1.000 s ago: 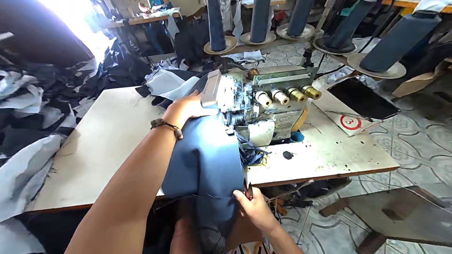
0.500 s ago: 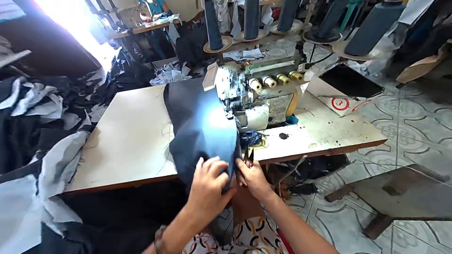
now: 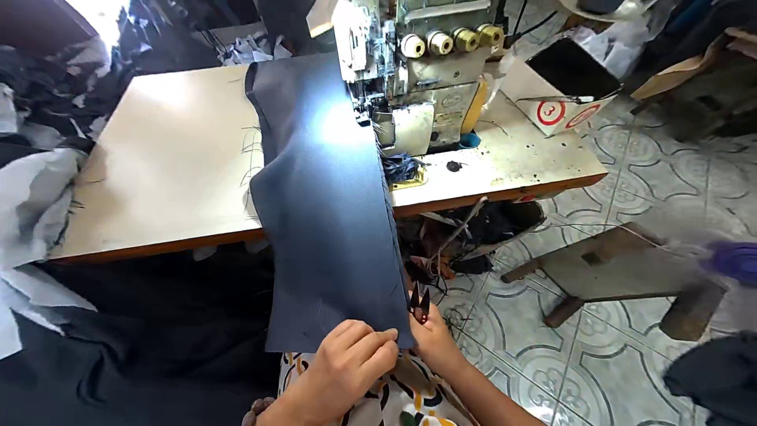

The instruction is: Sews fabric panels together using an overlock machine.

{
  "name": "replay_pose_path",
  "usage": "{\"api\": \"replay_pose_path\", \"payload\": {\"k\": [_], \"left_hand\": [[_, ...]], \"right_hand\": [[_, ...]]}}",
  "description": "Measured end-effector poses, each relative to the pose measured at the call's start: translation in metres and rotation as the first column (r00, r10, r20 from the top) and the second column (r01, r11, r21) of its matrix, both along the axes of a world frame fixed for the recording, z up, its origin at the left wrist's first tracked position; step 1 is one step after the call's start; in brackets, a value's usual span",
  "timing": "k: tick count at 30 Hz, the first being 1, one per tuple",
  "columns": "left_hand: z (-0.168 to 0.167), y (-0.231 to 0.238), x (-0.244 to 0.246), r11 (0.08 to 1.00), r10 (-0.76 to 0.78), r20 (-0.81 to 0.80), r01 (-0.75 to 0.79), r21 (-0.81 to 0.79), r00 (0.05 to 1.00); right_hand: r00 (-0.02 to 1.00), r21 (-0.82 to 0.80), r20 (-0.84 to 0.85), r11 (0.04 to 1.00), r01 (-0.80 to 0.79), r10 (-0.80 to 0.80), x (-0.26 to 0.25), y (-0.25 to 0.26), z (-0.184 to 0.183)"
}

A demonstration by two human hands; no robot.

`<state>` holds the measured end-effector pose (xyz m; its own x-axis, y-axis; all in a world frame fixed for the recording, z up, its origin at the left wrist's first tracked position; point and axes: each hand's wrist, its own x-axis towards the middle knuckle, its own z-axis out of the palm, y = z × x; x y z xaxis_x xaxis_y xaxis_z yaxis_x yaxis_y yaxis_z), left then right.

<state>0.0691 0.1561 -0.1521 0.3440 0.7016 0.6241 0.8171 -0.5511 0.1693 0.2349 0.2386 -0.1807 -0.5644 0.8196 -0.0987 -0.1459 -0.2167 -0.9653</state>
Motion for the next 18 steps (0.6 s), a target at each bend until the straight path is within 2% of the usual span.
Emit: {"api": "replay_pose_path", "payload": {"k": [3, 7, 10, 12, 15, 18], "left_hand": [[0.005, 0.004, 0.005, 1.000, -0.007, -0.055, 0.008, 0.023, 0.998], [0.004, 0.009, -0.002, 0.998, -0.060, -0.107, 0.061, 0.002, 0.992], [0.010, 0.028, -0.018, 0.991, -0.105, -0.048, 0.101, -0.085, 0.993], [0.030, 0.056, -0.035, 0.993, -0.016, -0.025, 0.013, -0.116, 1.000], [0.067, 0.116, -0.068, 0.970, 0.172, -0.083, -0.183, -0.157, 0.982], [0.083, 0.173, -0.101, 0.931, 0.318, -0.187, -0.343, -0.125, 0.930]], "right_hand": [[0.999, 0.016, -0.011, 0.999, 0.031, -0.031, -0.002, -0.006, 0.006], [1.000, 0.109, 0.000, 0.994, -0.027, 0.027, -0.002, -0.002, 0.000], [0.999, 0.169, 0.033, 0.984, -0.048, 0.043, -0.007, 0.013, -0.004], [1.000, 0.245, 0.019, 0.969, -0.027, 0.023, -0.018, 0.030, -0.002], [0.999, 0.349, 0.048, 0.937, 0.002, -0.020, -0.038, 0.053, 0.004], [0.994, 0.346, 0.096, 0.938, 0.018, -0.055, -0.057, 0.075, 0.009]]}}
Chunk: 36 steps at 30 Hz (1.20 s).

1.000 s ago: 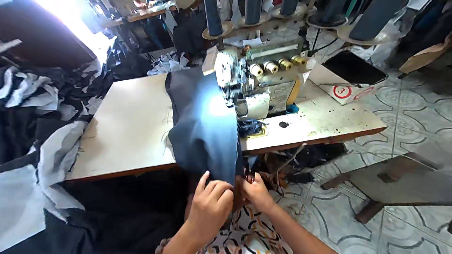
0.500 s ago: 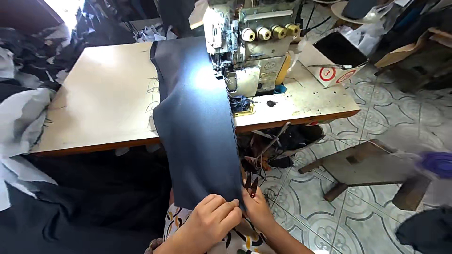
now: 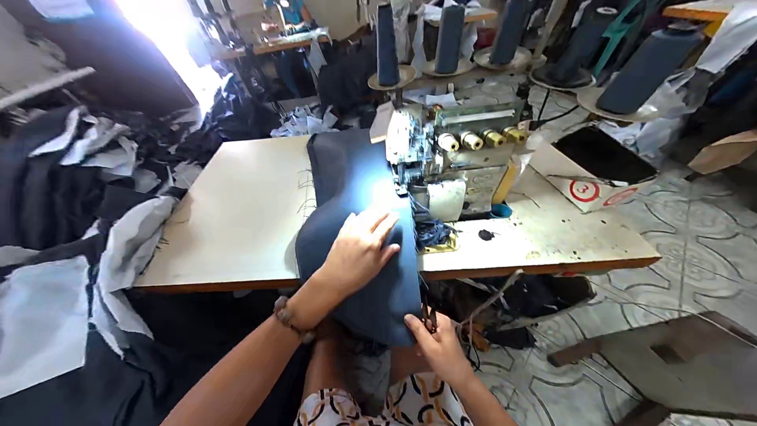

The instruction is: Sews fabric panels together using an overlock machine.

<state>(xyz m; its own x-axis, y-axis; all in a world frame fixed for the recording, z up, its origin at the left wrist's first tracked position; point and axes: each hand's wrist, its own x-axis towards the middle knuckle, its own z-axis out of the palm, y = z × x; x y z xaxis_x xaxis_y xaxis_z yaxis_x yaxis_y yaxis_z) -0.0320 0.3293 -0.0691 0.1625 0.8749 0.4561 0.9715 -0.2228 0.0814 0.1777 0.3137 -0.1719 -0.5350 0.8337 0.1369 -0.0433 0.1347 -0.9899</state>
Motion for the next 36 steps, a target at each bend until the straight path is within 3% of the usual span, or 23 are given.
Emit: {"api": "replay_pose_path", "payload": {"k": [4, 10, 12, 16, 20, 23, 26, 28, 33, 36], "left_hand": [[0.008, 0.033, -0.015, 0.996, 0.080, -0.092, -0.083, -0.020, 0.992], [-0.001, 0.022, 0.005, 0.991, 0.128, -0.146, -0.121, 0.059, 0.981], [-0.003, 0.026, -0.003, 0.994, 0.108, -0.087, -0.106, 0.027, 0.990], [0.019, 0.055, -0.036, 0.981, 0.022, 0.190, 0.016, -0.196, 0.982], [0.038, 0.089, -0.056, 0.965, 0.056, 0.247, 0.011, -0.264, 0.968], [0.042, 0.115, -0.070, 0.964, 0.097, 0.274, -0.022, -0.265, 0.957], [0.035, 0.135, -0.081, 0.976, 0.164, 0.330, -0.104, -0.191, 0.930], [0.030, 0.139, -0.084, 0.979, 0.203, 0.371, -0.177, -0.103, 0.906], [0.021, 0.093, -0.065, 0.912, 0.257, 0.572, -0.391, 0.122, 0.779], [-0.003, 0.063, -0.055, 0.840, 0.127, 0.631, -0.422, 0.342, 0.765]], "right_hand": [[0.999, -0.010, -0.005, 0.999, 0.039, -0.039, -0.022, 0.032, 0.006], [0.997, -0.001, -0.051, 0.999, 0.051, -0.051, -0.048, 0.080, 0.030], [0.994, -0.076, -0.098, 0.996, 0.042, -0.049, -0.058, 0.094, 0.039], [0.976, -0.227, -0.196, 0.973, 0.046, -0.092, -0.080, 0.114, 0.051], [0.959, -0.210, -0.276, 0.978, 0.008, -0.067, -0.083, 0.118, 0.054], [0.990, -0.023, -0.142, 1.000, 0.006, -0.009, -0.064, 0.124, 0.049], [0.974, 0.258, 0.209, 0.965, 0.036, -0.093, -0.033, 0.130, 0.056], [0.936, 0.304, 0.339, 0.953, -0.012, -0.096, -0.014, 0.130, 0.067], [0.879, 0.483, 0.438, 0.874, -0.053, -0.189, -0.007, 0.120, 0.090], [0.813, 0.535, 0.527, 0.840, -0.090, -0.248, -0.025, 0.114, 0.118]]}}
